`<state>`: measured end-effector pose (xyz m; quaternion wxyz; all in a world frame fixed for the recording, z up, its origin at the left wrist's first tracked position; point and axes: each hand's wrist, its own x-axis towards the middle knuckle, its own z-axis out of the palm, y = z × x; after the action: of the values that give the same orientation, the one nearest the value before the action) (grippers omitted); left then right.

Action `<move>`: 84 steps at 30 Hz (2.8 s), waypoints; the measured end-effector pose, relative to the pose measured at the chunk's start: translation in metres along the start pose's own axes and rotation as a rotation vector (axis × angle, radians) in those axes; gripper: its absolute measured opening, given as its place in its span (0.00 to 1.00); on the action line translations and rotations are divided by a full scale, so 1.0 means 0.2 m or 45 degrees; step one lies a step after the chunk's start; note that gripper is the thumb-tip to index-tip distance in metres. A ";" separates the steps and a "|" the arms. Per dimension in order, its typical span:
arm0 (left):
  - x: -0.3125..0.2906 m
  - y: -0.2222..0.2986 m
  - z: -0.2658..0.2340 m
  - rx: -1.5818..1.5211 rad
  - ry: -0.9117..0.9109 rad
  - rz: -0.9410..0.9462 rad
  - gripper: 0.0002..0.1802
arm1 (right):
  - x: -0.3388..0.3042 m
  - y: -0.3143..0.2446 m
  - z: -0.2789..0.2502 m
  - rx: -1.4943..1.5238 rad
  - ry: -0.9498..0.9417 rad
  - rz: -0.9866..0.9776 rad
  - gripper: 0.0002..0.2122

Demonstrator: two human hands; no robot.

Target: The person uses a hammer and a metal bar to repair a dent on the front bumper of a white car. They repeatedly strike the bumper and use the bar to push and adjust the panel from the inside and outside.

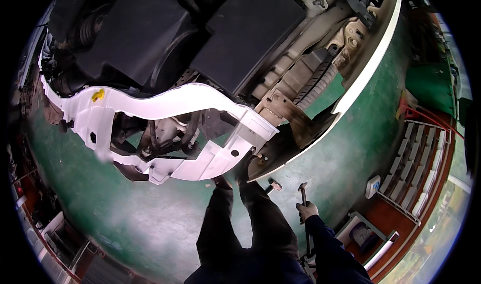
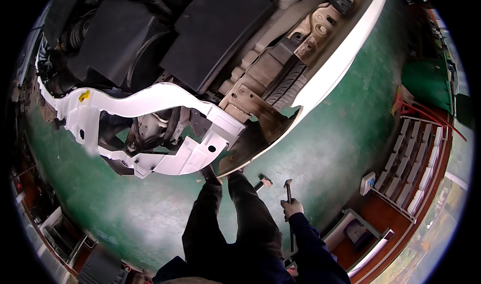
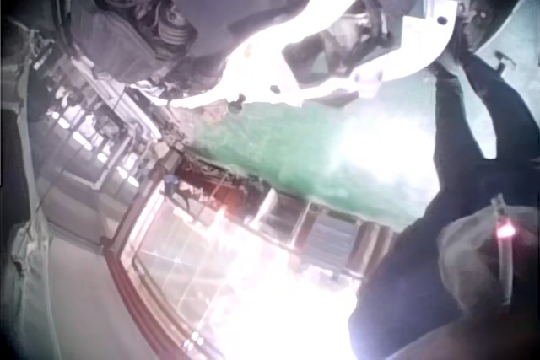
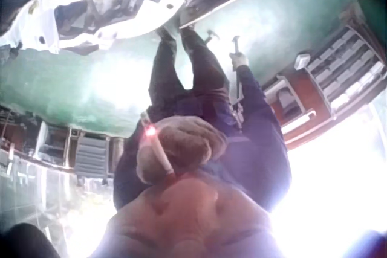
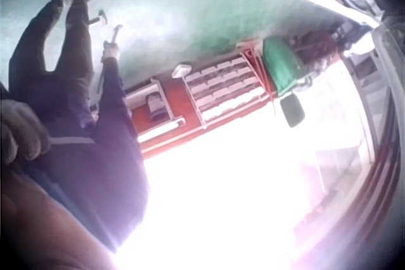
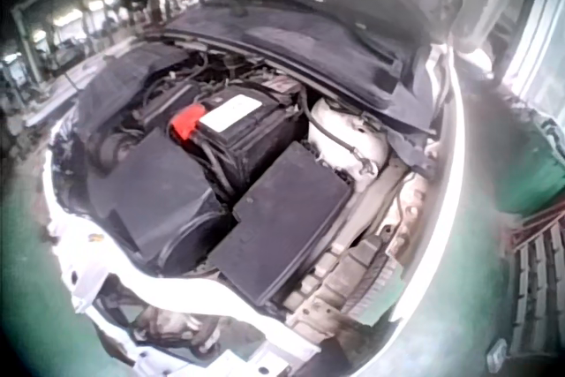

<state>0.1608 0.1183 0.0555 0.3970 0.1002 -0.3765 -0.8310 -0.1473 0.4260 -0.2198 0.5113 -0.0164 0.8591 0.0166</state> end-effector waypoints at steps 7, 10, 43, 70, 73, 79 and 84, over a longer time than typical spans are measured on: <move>-0.09 0.02 0.05 0.067 0.081 0.068 0.22 | -0.02 -0.05 0.07 -0.037 -0.071 -0.067 0.18; -0.15 0.05 0.06 0.107 0.123 0.080 0.23 | -0.06 -0.12 0.12 -0.066 -0.123 -0.086 0.18; -1.64 -0.73 -0.54 0.996 1.536 -0.837 0.29 | -0.19 -0.28 0.35 -0.418 -0.150 -0.156 0.21; -0.66 -0.46 -0.24 0.598 1.262 -0.819 0.19 | -0.17 -0.07 0.28 -0.201 -0.187 -0.015 0.30; -0.68 -0.52 -0.25 0.637 1.242 -0.905 0.22 | -0.14 -0.07 0.26 -0.238 -0.197 0.006 0.29; -0.70 -0.57 -0.24 0.585 1.364 -0.891 0.18 | -0.09 -0.09 0.21 -0.304 -0.249 -0.001 0.27; -0.65 -0.53 -0.22 0.577 1.462 -0.873 0.21 | -0.03 -0.15 0.21 -0.424 -0.271 -0.077 0.32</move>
<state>0.2054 0.2324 -0.0660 0.2180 0.7159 -0.2186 -0.6262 -0.1062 0.3979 -0.2346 0.5899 -0.1246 0.7846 0.1448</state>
